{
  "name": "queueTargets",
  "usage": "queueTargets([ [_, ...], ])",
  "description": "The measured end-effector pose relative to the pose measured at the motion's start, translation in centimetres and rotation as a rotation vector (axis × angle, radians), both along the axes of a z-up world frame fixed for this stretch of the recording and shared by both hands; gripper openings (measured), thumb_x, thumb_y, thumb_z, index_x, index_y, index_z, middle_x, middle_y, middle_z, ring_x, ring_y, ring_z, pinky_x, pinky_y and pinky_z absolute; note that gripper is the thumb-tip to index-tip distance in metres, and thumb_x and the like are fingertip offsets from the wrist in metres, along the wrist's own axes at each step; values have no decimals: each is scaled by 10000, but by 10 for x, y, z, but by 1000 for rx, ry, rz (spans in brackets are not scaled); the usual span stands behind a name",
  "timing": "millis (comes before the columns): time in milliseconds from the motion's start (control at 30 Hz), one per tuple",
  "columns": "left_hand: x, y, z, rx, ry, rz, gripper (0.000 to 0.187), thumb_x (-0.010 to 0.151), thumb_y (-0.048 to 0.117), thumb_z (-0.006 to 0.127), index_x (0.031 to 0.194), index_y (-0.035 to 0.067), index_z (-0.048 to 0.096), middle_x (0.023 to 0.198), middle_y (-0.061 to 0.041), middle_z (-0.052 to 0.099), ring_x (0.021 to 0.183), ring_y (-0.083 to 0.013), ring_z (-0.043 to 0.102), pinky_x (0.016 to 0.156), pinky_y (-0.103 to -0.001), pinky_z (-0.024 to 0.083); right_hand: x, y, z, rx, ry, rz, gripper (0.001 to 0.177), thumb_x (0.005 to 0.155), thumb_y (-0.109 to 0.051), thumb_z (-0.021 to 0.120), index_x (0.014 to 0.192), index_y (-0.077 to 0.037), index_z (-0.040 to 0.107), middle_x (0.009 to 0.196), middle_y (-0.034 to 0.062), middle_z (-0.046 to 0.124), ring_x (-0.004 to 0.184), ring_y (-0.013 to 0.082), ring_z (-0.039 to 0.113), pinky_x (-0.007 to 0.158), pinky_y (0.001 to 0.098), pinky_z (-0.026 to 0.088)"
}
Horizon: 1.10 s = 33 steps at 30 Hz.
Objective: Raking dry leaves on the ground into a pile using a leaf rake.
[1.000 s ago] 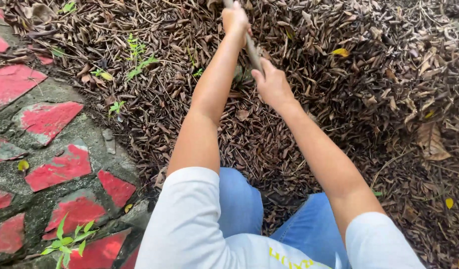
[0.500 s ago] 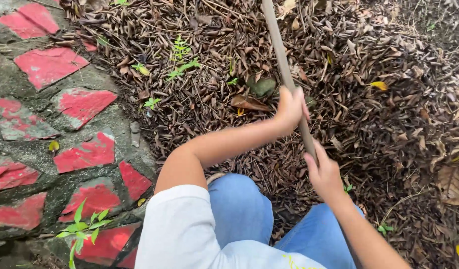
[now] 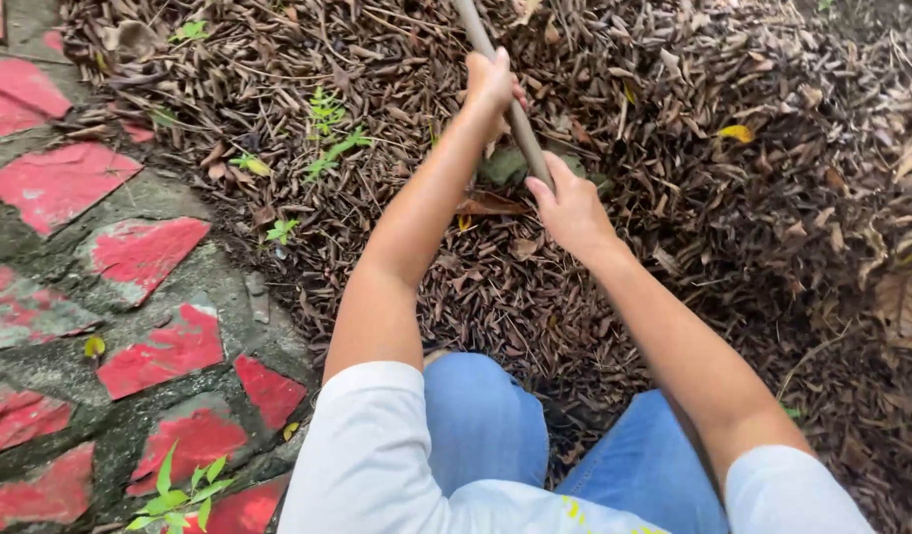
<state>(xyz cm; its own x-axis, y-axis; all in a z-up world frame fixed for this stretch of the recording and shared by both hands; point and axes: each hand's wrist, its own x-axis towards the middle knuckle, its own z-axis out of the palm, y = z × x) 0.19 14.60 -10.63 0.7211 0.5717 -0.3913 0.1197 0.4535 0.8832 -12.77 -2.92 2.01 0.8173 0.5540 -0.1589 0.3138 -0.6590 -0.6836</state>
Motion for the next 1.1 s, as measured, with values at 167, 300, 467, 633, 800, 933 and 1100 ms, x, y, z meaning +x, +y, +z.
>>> queueTargets([
  [167,-76,-110,52,36,-59,-121,266,946,219,291,1056,-18,240,606,-76,455,342,-208,522,319,-285,443,-36,-89,15,-47,169,-66,433,932,-285,469,1331,-115,456,1041,226,616,871,373,626,701,458,517],
  [300,-140,-187,78,7,-19,-355,313,935,210,295,1100,-27,173,540,-39,535,413,-203,555,456,-331,455,-88,-187,-3,-47,190,-153,454,904,-304,496,1325,-137,476,733,186,664,492,270,601,416,362,454],
  [467,-125,-227,92,-123,-214,-412,194,950,203,304,908,16,273,570,-12,475,441,-164,512,423,-275,445,-80,-234,-33,17,106,-233,416,905,-271,496,1311,-181,496,554,145,614,383,204,518,355,298,388],
  [633,-52,-229,50,-148,-196,-392,244,911,180,326,1041,23,193,665,-67,462,487,-178,537,440,-331,507,-45,-210,-10,56,80,-277,428,925,-301,501,1307,-107,494,735,193,630,519,251,576,441,346,438],
  [800,-46,-237,28,-212,-41,-412,345,912,191,307,1122,-45,172,760,-88,430,557,-164,525,464,-339,546,-39,-214,-9,9,175,-304,472,911,-331,527,1316,-92,490,945,214,640,742,322,638,598,409,501],
  [933,-60,-242,28,-222,-11,-425,336,920,189,315,1128,-29,169,776,-89,416,565,-169,531,476,-350,555,-50,-219,-8,-55,200,-310,472,884,-344,542,1310,-146,497,961,217,645,816,374,631,669,460,503],
  [1100,-66,-254,31,-153,126,-381,335,919,226,344,1114,-14,215,774,-107,433,555,-180,536,439,-331,558,-57,-219,6,-49,169,-295,419,884,-306,541,1276,-162,504,977,241,637,876,408,619,734,489,510],
])
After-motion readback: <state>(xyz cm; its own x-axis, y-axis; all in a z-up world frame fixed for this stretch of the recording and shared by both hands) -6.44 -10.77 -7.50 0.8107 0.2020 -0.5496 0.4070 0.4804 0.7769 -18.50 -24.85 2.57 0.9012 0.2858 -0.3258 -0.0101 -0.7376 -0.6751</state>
